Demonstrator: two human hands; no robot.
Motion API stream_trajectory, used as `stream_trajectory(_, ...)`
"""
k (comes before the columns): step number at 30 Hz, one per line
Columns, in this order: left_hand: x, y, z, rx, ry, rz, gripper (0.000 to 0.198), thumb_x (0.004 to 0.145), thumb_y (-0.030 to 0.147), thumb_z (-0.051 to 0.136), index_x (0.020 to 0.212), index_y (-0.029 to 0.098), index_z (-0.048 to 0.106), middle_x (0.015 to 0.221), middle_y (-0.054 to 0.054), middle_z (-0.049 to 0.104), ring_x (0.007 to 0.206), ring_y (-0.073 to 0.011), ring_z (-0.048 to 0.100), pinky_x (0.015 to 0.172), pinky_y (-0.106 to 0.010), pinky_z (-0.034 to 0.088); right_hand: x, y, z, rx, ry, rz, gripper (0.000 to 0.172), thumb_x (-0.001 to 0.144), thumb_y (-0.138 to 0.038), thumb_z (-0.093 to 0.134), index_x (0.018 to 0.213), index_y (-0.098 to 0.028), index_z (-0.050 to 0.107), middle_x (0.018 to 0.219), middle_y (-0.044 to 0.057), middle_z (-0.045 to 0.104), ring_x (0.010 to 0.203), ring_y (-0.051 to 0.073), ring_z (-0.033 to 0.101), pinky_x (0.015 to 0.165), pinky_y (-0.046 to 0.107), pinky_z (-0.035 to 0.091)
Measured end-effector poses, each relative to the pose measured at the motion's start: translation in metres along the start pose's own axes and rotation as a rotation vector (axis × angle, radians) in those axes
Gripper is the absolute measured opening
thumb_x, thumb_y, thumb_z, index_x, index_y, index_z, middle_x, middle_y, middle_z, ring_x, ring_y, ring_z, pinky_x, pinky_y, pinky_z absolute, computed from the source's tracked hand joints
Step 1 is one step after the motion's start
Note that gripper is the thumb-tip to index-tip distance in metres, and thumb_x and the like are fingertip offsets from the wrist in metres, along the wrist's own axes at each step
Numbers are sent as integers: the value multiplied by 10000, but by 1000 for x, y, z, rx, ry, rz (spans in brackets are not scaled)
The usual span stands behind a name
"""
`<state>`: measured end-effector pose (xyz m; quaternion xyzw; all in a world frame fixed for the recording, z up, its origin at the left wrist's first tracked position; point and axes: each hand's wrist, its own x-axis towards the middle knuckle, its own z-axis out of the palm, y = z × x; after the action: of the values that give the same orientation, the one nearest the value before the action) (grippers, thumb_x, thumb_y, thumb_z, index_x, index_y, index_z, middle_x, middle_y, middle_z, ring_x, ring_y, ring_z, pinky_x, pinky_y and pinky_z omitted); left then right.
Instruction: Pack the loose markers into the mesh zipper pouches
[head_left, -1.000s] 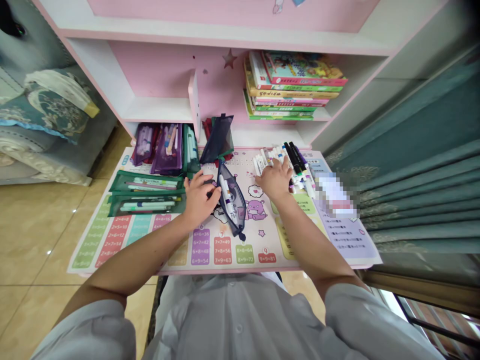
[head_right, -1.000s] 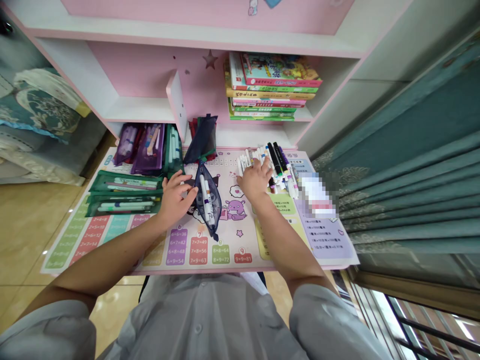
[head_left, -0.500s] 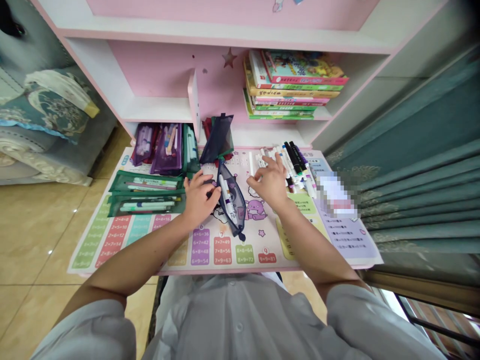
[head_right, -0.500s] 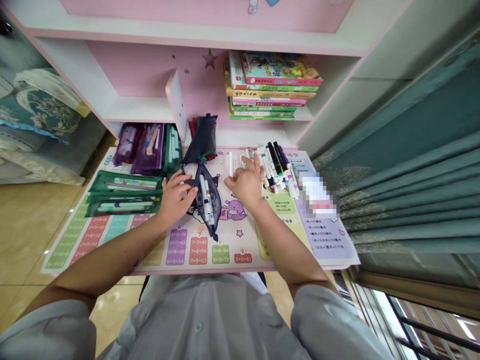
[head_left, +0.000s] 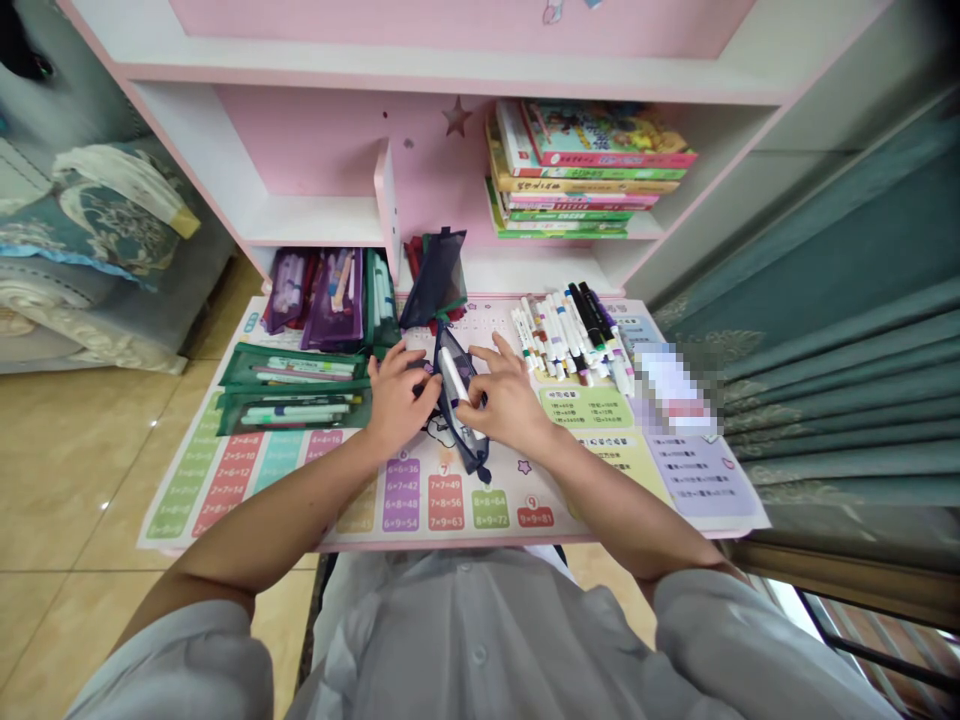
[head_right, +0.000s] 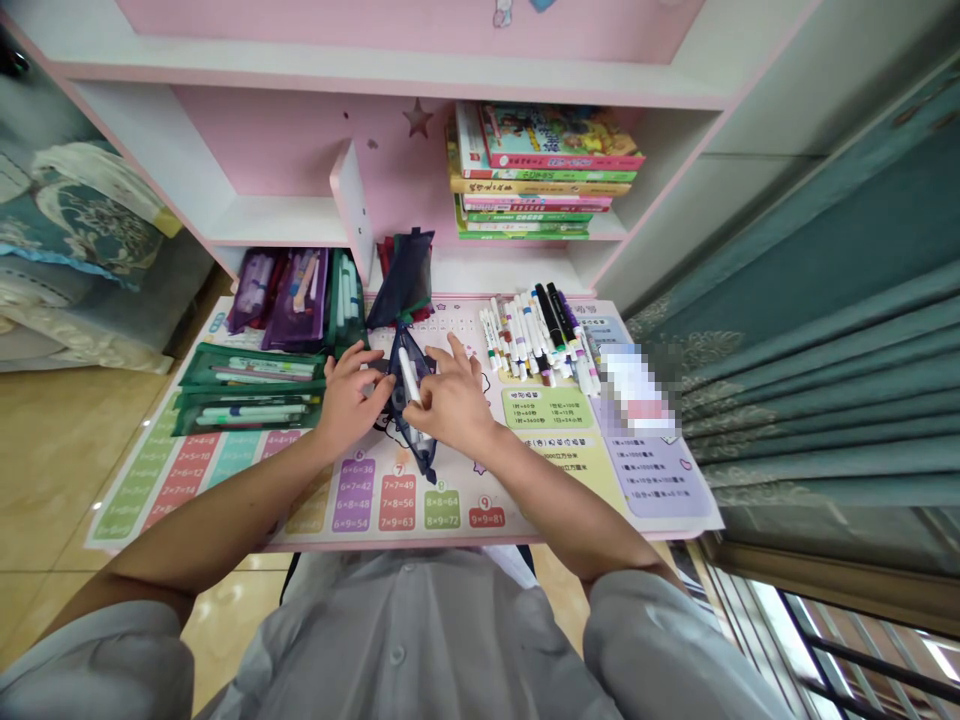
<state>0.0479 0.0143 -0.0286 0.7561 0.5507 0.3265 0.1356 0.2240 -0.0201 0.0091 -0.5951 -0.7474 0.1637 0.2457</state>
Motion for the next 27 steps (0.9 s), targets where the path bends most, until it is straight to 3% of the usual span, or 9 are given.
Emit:
stream_trajectory(7,0,1,0,2,-1,-1,283,890,278,606,615,214,635,1223,-37,716,1365,-315,504,1158,-626,229,2,2,13,-73,-97,35,181,734,-232,707,574,-174,645,1453,172,545,1506,442,242,1114,688,295)
stream_trajectory(17,0,1,-1,11,-13,-8,277,893,290,597,629,218,639,1226,-31,715,1365,-314,501,1166,-612,220,4,-1,11,-72,-147,82,238,769,-303,739,584,-172,668,1451,177,539,1506,441,241,1112,710,292)
stream_trajectory(22,1,3,-3,11,-18,-13,283,889,290,590,619,220,639,1228,-32,714,1365,-324,498,1162,-617,226,4,3,11,-31,-58,53,247,755,-350,785,614,-182,670,1450,170,552,1503,425,272,1134,683,309)
stream_trajectory(27,1,3,-3,4,-24,-16,291,886,305,594,612,221,638,1226,-37,716,1373,-317,488,1166,-623,218,9,15,1,45,169,-27,265,786,-392,775,640,-201,662,1384,145,610,1473,397,351,1170,616,331)
